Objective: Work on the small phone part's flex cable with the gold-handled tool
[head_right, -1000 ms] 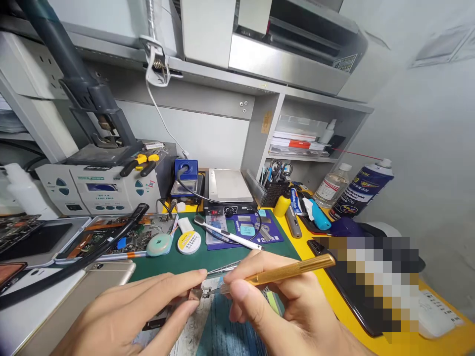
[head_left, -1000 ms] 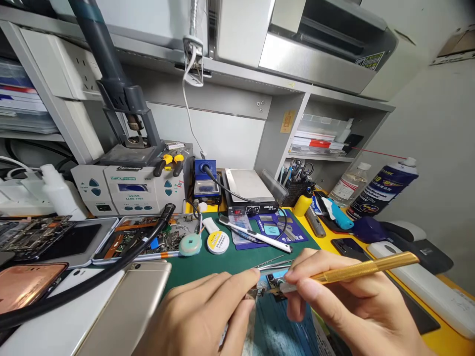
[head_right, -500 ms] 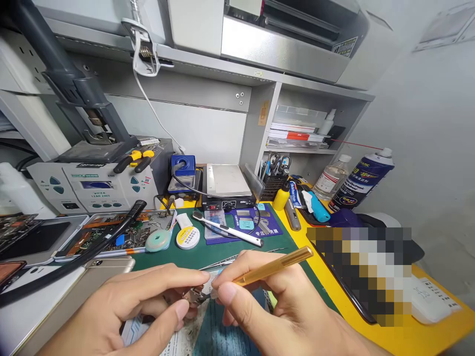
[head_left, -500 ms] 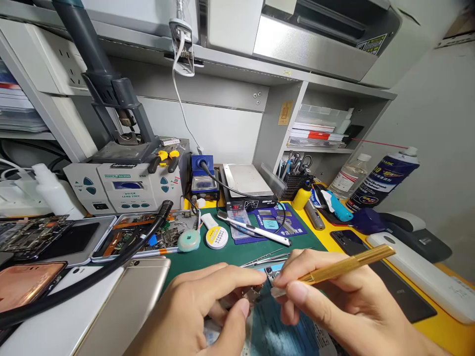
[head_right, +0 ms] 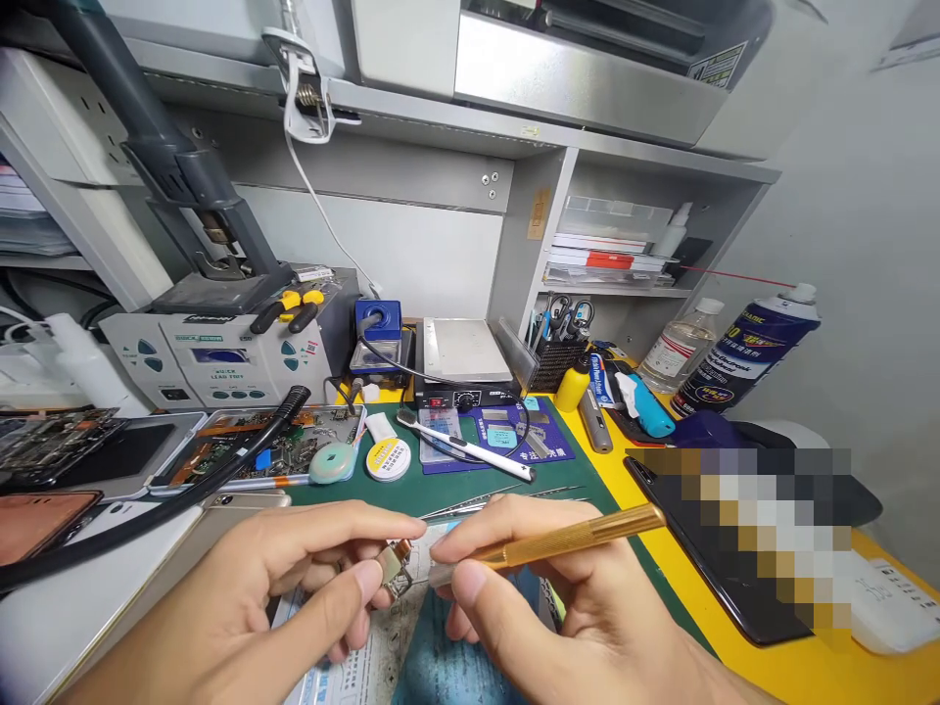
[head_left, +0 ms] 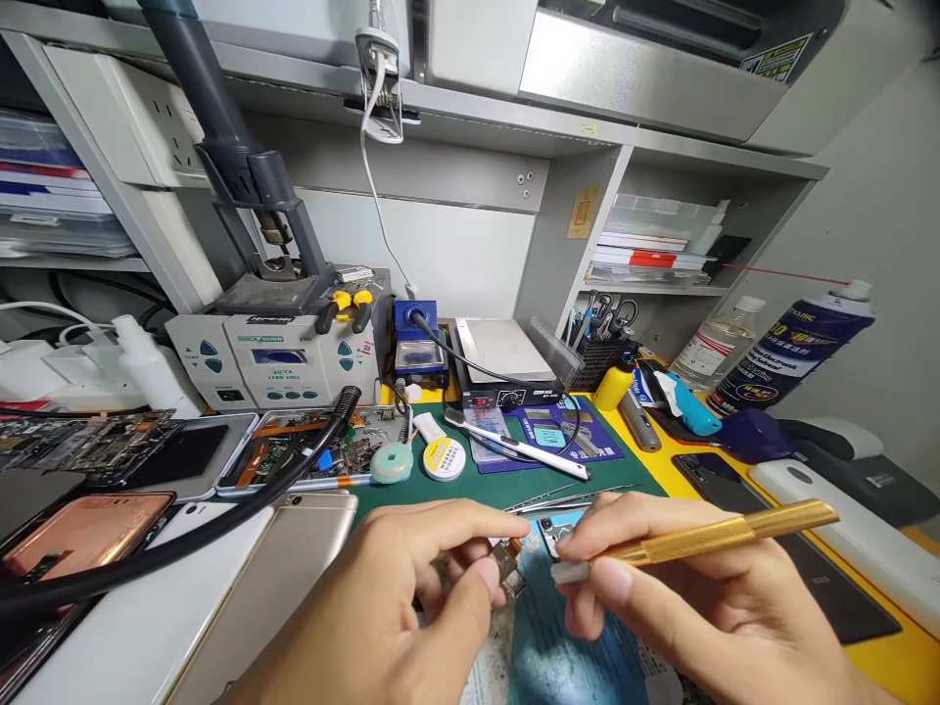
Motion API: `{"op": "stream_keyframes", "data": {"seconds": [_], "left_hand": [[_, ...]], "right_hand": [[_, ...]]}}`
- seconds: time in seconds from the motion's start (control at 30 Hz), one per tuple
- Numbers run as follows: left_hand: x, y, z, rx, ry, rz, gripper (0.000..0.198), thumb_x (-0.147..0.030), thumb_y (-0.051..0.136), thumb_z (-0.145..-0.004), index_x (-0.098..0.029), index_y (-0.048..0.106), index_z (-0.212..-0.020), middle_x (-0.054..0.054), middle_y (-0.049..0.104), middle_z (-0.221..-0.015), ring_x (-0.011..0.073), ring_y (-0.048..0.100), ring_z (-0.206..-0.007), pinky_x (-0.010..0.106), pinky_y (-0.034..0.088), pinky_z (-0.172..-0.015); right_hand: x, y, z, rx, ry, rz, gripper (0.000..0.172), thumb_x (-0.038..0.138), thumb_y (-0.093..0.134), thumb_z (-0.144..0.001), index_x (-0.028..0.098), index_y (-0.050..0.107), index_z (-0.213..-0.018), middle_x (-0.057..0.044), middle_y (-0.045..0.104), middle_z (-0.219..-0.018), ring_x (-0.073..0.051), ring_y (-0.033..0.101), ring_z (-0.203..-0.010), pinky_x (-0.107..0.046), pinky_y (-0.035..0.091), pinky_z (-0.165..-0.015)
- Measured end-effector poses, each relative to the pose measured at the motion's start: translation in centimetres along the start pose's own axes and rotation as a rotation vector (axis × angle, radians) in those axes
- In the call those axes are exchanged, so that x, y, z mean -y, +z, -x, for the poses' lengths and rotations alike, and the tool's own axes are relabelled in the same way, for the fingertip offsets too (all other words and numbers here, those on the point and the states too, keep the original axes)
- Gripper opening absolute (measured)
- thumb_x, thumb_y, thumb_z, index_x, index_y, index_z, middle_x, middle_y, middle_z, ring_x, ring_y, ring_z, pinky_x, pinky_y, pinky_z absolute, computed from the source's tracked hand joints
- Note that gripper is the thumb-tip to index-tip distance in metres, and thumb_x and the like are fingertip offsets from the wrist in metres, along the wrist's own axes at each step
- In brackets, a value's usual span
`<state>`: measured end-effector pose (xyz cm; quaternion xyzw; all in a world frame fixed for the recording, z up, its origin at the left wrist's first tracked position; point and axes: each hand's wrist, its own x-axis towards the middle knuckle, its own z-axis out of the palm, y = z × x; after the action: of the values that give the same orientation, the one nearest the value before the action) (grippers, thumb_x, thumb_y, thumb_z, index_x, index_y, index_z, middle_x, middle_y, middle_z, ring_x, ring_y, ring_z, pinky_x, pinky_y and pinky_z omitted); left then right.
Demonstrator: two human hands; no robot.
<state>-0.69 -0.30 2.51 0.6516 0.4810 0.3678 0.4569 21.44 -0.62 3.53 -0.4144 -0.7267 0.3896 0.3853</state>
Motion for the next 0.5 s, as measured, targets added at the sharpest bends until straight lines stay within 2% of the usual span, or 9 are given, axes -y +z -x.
{"op": "stream_keyframes", "data": {"seconds": [0.1, 0.2, 0.37, 0.5], "left_hand": [[-0.69, -0.56, -0.02, 0.072, -0.057, -0.051, 0.031, -0.031, 0.054, -0.088, -0.022, 0.079, -0.104, -0.001, 0.070, -0.067, 0.0153, 0.064, -0.058, 0.021, 0.049, -0.051], [-1.07, -0.84, 0.00, 0.093, -0.009, -0.101, 0.032, -0.028, 0.053, -0.086, -0.024, 0.080, -0.102, -0.002, 0.065, -0.064, 0.0150, 0.061, -0.055, 0.022, 0.045, -0.051], [-0.61, -0.67, 0.06, 0.081, 0.094, -0.170, 0.030, -0.026, 0.051, -0.087, -0.027, 0.080, -0.096, -0.002, 0.067, -0.065, 0.0141, 0.054, -0.050, 0.023, 0.038, -0.045], [-0.14, -0.51, 0.18, 0.063, 0.159, -0.158, 0.031, -0.023, 0.053, -0.085, -0.030, 0.080, -0.099, -0.003, 0.072, -0.069, 0.0140, 0.057, -0.052, 0.022, 0.042, -0.048]], "right_hand": [[-0.10, -0.14, 0.18, 0.014, -0.068, 0.043, 0.027, 0.012, 0.061, -0.095, 0.035, 0.070, -0.105, 0.006, 0.075, -0.078, -0.012, 0.074, -0.070, -0.018, 0.060, -0.068], [0.12, -0.18, 0.04, 0.069, -0.157, 0.083, 0.032, 0.005, 0.060, -0.090, 0.033, 0.071, -0.103, 0.005, 0.074, -0.079, -0.014, 0.074, -0.073, -0.020, 0.060, -0.068], [0.44, -0.20, -0.33, 0.106, -0.213, 0.065, 0.026, 0.005, 0.063, -0.087, 0.027, 0.073, -0.094, 0.002, 0.074, -0.080, -0.013, 0.073, -0.070, -0.021, 0.060, -0.071], [0.44, -0.24, -0.52, 0.142, -0.204, 0.061, 0.023, 0.004, 0.065, -0.085, 0.024, 0.074, -0.091, 0.001, 0.075, -0.081, -0.013, 0.072, -0.072, -0.020, 0.058, -0.072]]}}
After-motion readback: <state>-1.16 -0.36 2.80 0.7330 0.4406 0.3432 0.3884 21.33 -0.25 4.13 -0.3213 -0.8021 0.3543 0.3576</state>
